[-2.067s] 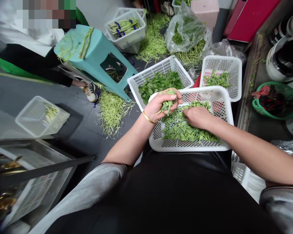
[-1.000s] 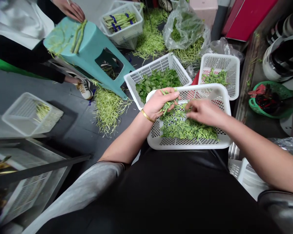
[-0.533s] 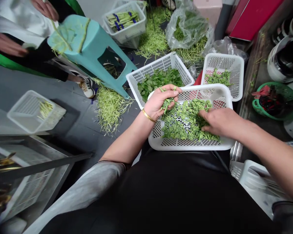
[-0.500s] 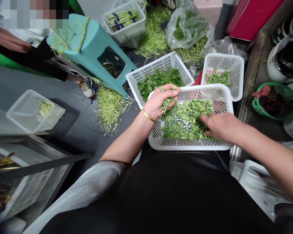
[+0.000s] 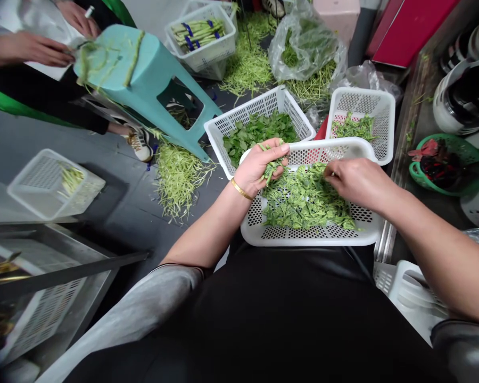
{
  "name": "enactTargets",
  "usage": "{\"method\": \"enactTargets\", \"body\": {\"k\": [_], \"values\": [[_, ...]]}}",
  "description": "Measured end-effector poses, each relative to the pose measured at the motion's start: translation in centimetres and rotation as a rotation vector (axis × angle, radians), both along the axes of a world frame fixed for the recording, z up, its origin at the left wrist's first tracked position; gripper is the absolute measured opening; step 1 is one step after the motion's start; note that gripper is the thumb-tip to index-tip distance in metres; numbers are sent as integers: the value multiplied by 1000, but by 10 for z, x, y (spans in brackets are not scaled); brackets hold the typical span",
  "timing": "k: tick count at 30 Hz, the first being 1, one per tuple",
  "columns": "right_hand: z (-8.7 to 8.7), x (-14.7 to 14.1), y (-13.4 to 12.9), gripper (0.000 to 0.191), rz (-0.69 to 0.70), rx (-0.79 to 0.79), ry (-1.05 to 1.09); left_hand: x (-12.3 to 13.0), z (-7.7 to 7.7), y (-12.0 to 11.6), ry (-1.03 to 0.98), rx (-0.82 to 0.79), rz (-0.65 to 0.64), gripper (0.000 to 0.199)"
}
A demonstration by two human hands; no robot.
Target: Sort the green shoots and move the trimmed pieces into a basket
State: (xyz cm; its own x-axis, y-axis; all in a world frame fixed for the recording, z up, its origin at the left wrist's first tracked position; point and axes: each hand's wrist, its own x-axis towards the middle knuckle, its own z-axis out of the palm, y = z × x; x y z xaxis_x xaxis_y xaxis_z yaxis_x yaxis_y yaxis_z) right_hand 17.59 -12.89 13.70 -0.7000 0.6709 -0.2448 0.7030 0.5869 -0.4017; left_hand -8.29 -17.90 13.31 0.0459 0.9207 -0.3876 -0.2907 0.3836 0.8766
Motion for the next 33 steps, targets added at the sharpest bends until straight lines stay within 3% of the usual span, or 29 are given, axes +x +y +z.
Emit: {"method": "enactTargets", "body": {"k": [6,9,12,15,18,20,23,26,29,33], "values": [[-5,-36,-26,22,190,100,-287,3,3,1,20,-29,-5,52],[-6,-41,-23,20,183,77,-361,4,4,0,57,-26,-55,45],[4,-32,-11,14,26,-135,23,6,5,-2,99,14,-201,44],[12,-28,-6,28,-204,-333,501,10,5,-4,112,71,-354,46],[7,-28,-10,40,-292,-359,626,11,5,-4,105,56,-361,48],[-4,-28,-17,37,-216,-260,504,9,4,-4,101,16,-275,48],[-21,-31,-28,31,95,-6,109,6,5,-4,65,-3,-153,51],[-29,-38,-35,40,346,117,-180,5,6,-5,59,13,-129,55],[-23,-38,-27,34,323,94,-172,6,3,-4,126,37,-174,55],[-5,-21,-8,26,141,-121,252,6,-2,-3,218,65,-263,49]]}}
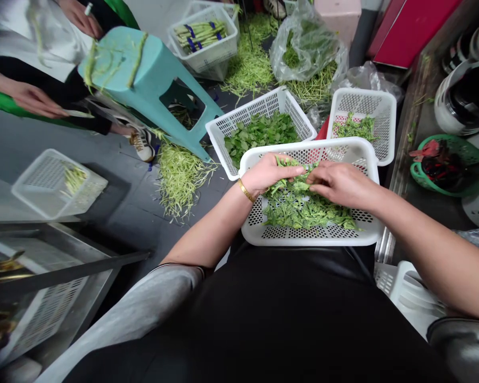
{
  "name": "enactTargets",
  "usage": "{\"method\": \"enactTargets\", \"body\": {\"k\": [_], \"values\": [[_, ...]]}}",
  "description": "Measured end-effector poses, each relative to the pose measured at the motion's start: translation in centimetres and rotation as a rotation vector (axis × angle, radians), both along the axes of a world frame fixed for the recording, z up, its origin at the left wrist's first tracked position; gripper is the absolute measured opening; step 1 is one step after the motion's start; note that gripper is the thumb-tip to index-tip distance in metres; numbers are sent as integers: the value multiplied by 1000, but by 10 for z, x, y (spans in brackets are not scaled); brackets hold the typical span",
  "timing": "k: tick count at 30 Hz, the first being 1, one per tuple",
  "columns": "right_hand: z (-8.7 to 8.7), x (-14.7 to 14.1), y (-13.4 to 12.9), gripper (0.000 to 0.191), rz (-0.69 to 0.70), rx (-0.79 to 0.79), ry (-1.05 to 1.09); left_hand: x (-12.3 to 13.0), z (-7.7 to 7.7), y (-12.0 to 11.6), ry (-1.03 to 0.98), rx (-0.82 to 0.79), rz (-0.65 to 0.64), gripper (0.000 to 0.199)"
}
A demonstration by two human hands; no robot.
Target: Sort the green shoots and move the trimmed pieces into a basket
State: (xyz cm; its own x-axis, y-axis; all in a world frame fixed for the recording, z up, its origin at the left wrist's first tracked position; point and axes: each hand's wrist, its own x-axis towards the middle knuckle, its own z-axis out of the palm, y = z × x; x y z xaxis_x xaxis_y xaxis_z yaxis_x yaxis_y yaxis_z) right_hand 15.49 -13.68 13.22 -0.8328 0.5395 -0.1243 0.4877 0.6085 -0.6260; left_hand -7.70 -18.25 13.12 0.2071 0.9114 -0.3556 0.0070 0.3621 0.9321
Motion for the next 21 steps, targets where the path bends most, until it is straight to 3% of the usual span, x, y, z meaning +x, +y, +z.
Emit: {"method": "enactTargets", "body": {"k": [6,10,16,18,21], "values": [[12,3,-5,54,-436,-717,385,0,3,-3,-137,47,20,39],[9,-10,-15,59,-546,-913,526,1,6,-5,-121,7,42,44],[5,-15,-15,63,-470,-871,437,4,8,-5,-113,99,35,55],[0,-15,-14,60,-437,-723,335,2,9,-4,-124,49,103,53],[-9,-20,-22,35,-224,-296,29,-4,11,-3,-248,16,198,50]]}}
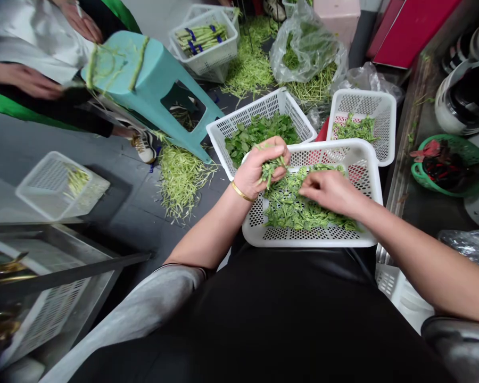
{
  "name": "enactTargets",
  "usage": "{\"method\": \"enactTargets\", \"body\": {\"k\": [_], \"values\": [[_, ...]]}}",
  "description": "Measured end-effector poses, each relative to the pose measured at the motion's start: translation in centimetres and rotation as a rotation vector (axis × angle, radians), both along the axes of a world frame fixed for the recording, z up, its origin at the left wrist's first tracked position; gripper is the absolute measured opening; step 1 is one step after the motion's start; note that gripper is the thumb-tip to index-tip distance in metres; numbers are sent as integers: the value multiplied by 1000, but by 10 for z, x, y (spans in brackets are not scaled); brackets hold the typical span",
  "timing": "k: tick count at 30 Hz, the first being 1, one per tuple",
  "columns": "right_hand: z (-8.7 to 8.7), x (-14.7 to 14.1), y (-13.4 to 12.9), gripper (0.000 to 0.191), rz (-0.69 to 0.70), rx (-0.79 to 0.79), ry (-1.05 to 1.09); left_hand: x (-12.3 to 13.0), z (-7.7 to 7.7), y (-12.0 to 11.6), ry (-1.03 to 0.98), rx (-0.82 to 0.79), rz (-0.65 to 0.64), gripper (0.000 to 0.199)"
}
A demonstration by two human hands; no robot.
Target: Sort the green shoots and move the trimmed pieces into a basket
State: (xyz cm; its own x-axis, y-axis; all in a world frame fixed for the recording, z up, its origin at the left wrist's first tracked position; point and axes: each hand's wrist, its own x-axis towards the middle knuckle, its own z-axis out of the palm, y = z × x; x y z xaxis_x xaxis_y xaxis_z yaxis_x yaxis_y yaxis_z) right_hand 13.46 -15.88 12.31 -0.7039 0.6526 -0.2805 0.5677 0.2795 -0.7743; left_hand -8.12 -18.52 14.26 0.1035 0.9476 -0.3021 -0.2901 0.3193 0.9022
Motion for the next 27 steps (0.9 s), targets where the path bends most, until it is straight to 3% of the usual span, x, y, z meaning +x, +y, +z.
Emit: {"method": "enactTargets", "body": {"k": [3,7,13,16,21,23,25,27], "values": [[-6,-17,-15,21,299,330,-367,-4,1,0,-113,45,-26,42],[-4,-32,-19,32,449,451,-527,-3,1,-1,-30,34,-81,25],[6,3,14,26,339,502,-331,-2,-11,3,336,66,-140,32],[8,8,14,26,313,499,-248,0,-14,6,472,96,-149,22],[2,-34,-15,30,525,504,-417,5,-14,7,357,85,60,19],[0,-43,-16,32,555,487,-470,4,-15,6,336,71,72,21],[0,-37,-8,28,481,412,-372,1,-15,4,338,80,36,24],[3,-20,6,19,299,237,-142,-2,-13,3,330,86,-21,29]]}}
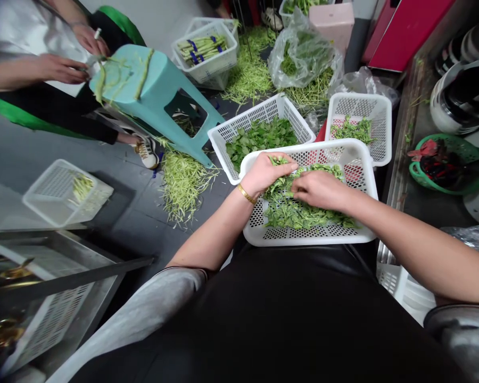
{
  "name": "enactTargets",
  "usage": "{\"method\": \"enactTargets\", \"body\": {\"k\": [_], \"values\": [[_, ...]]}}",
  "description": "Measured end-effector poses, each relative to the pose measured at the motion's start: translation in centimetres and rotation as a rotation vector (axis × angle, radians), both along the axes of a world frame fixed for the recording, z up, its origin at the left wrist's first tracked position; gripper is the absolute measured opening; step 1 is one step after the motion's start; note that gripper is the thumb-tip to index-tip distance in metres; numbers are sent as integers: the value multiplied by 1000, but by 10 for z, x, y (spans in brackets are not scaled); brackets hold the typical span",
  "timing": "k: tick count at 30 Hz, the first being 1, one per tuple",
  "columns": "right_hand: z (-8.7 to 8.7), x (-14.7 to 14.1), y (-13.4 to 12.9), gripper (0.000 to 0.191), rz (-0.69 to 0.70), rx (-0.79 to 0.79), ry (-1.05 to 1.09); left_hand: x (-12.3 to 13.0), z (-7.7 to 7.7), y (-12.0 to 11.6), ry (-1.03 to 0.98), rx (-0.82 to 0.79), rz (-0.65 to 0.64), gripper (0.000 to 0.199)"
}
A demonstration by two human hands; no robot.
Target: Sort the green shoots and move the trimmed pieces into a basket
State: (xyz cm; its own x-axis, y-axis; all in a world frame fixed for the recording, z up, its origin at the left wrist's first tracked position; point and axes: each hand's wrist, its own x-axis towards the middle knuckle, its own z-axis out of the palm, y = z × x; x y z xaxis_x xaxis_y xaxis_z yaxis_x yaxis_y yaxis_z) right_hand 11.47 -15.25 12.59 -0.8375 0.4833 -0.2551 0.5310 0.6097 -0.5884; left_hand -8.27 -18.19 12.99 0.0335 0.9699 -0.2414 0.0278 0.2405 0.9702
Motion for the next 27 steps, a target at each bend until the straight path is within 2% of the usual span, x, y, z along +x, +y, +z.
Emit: {"method": "enactTargets", "body": {"k": [1,3,5,8,11,13,14,16,18,20,21,23,25,27], "values": [[2,9,7,18,-109,-136,121,-1,2,0,-16,-1,-36,32],[8,22,15,31,-335,-397,328,0,5,0,-77,24,-108,39],[14,25,14,46,-498,-557,476,4,8,0,-135,84,-141,44],[21,18,3,53,-647,-593,640,12,8,-1,-167,142,-59,45],[25,23,-9,51,-749,-500,785,13,5,-1,-219,79,85,43],[24,37,-12,47,-692,-435,778,10,4,0,-288,11,184,40],[22,44,-11,44,-597,-418,710,8,5,2,-324,-17,230,37],[15,53,-8,38,-331,-355,427,4,6,4,-379,-55,286,33],[6,50,-6,31,-122,-171,25,3,8,5,-401,-75,267,30],[-2,40,-4,24,-34,63,-329,4,10,4,-399,-94,183,27],[-4,35,-3,21,-17,139,-426,4,10,3,-393,-101,135,26],[-5,30,0,18,-15,126,-394,5,10,1,-367,-106,49,27],[1,33,5,21,-129,-72,-138,7,9,0,-311,-100,-30,34],[10,39,10,36,-336,-344,168,9,6,-2,-241,-101,-129,42]]}}
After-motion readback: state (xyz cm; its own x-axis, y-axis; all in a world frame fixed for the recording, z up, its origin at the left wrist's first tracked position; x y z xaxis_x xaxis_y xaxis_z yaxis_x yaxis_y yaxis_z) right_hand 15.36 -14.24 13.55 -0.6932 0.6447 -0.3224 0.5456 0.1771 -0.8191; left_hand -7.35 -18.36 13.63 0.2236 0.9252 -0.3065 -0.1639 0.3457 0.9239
